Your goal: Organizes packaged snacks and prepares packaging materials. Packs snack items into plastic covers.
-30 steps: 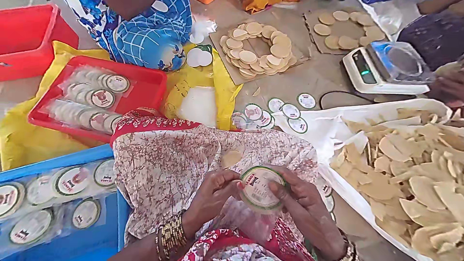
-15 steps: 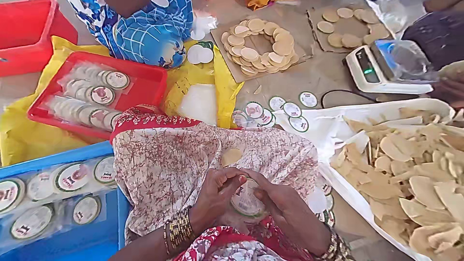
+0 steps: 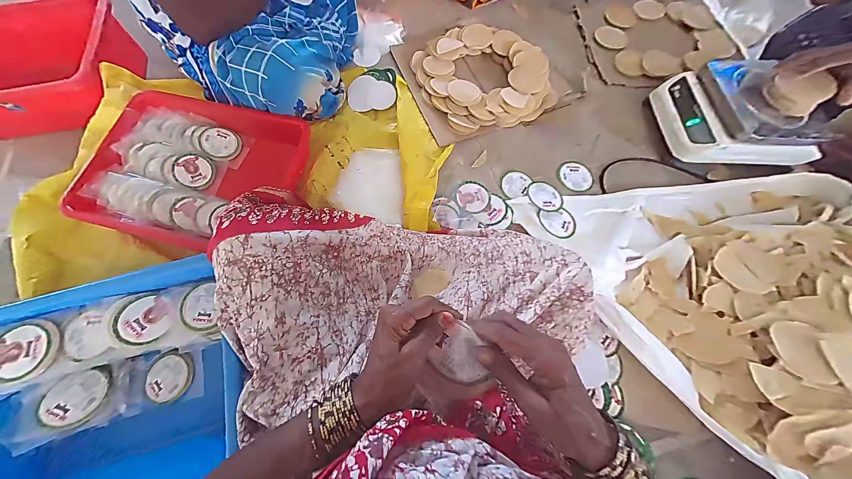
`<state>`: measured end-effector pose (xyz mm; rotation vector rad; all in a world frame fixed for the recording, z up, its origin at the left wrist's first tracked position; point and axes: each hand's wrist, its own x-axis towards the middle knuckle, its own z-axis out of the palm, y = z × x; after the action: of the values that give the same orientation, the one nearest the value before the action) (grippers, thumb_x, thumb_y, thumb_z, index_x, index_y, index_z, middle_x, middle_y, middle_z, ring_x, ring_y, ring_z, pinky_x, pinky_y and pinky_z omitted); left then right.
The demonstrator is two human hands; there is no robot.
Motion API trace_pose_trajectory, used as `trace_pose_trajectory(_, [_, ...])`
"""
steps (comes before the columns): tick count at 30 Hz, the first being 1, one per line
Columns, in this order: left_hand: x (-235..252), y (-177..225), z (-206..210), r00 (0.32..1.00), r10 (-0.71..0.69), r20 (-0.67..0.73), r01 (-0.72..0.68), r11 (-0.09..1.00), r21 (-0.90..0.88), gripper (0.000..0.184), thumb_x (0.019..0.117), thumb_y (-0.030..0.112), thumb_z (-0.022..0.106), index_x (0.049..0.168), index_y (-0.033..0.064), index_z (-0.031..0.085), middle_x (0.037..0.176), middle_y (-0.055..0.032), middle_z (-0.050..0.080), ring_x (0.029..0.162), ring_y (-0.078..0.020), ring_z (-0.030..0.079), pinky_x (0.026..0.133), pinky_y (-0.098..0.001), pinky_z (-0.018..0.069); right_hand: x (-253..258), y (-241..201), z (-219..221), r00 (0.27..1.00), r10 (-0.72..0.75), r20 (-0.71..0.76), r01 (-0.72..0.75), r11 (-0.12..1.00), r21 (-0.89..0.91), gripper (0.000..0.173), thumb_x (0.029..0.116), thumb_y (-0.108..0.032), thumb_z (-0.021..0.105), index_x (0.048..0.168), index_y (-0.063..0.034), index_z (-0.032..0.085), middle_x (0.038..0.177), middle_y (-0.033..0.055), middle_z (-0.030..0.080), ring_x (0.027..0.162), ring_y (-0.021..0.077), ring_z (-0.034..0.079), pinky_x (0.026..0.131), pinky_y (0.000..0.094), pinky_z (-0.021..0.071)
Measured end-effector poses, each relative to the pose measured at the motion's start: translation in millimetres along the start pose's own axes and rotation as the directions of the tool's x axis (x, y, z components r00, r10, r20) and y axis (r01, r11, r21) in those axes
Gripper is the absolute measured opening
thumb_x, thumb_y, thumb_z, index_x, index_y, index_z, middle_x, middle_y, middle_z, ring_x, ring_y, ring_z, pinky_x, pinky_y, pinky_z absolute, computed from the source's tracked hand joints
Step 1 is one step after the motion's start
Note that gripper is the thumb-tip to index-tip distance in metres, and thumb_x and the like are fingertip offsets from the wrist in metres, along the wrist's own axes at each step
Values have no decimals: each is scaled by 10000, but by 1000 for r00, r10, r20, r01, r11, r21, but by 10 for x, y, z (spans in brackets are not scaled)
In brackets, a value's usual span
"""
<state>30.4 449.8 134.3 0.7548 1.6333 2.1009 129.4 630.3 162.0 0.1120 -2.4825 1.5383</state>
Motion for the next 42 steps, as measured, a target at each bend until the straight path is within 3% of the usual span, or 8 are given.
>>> trace_pose_trajectory(4, [56, 41, -23, 985, -7, -170, -15, 992, -124, 195, 1043, 146, 556, 993, 101, 739, 959, 93, 720, 904, 34, 649, 831, -174, 542, 45, 15, -12, 996, -31, -83, 37, 997, 61, 272, 1020, -359, 621, 1216, -183, 690, 1214, -19, 669, 1162, 60, 621, 993, 225, 530])
trace_pose_trajectory(7, [65, 38, -27, 983, -49, -179, 18, 985, -171, 192, 1040, 132, 558, 1014, 111, 747, 960, 98, 722, 900, 33, 654, 837, -172, 543, 34, 25, 32, 993, -6, -119, 18, 994, 104, 215, 1002, -265, 658, 1173, -140, 695, 1150, -15, 707, 1054, 52, 676, 916, 215, 577])
trace_pose_trajectory(11, [-35, -22, 6, 976, -179, -124, 148, 963, -227, 196, 1046, 93, 534, 1029, 43, 723, 916, 39, 719, 854, -11, 670, 807, -204, 563, -23, 4, 102, 995, 78, -66, -66, 983, 174, 430, 999, -214, 653, 1407, -103, 573, 1159, 0, 738, 952, 31, 718, 835, 204, 612])
trace_pose_trajectory(17, [-282, -15, -179, 843, -516, 150, 535, 780, -325, 207, 1061, 151, 495, 1136, 51, 660, 976, 19, 721, 897, -68, 698, 841, -279, 593, -178, 99, 151, 980, 199, -29, -185, 947, 263, 296, 1042, -347, 588, 1149, -99, 709, 969, -43, 752, 840, 15, 706, 746, 196, 608])
trace_pose_trajectory(25, [-340, -44, -257, 879, -399, 261, 471, 815, -338, 170, 1040, 147, 565, 1155, 68, 663, 1016, 53, 715, 942, -33, 676, 879, -260, 565, -64, 88, 57, 974, 224, -42, -209, 952, 225, 123, 903, -250, 741, 838, -147, 727, 1061, -13, 709, 982, 59, 673, 818, 196, 580])
trace_pose_trajectory(30, [-362, -34, -247, 872, -414, 260, 484, 810, -332, 178, 1057, 148, 531, 1156, 74, 660, 1014, 50, 722, 933, -32, 684, 867, -255, 574, -30, 65, -60, 981, 153, 116, -163, 983, 83, 380, 943, -448, 704, 1166, -140, 717, 1206, 14, 688, 1115, 92, 644, 915, 260, 565])
trace_pose_trajectory(38, [-343, -22, -249, 902, -336, 271, 411, 861, -299, 253, 1089, 278, 480, 1115, 112, 670, 1003, 78, 702, 933, -6, 663, 860, -236, 563, -15, 40, -40, 982, 117, 148, -137, 981, 136, 302, 983, -452, 655, 1083, -192, 771, 1253, 11, 686, 1208, 105, 616, 995, 278, 542])
trace_pose_trajectory(42, [-333, 30, -229, 899, -389, 203, 436, 845, -309, 294, 1106, 223, 420, 1123, 109, 690, 994, 63, 724, 919, -21, 684, 857, -250, 580, 6, 73, -99, 978, 146, 149, -170, 973, 157, 211, 926, -365, 734, 949, -156, 717, 1018, -28, 721, 1012, 76, 678, 865, 247, 577])
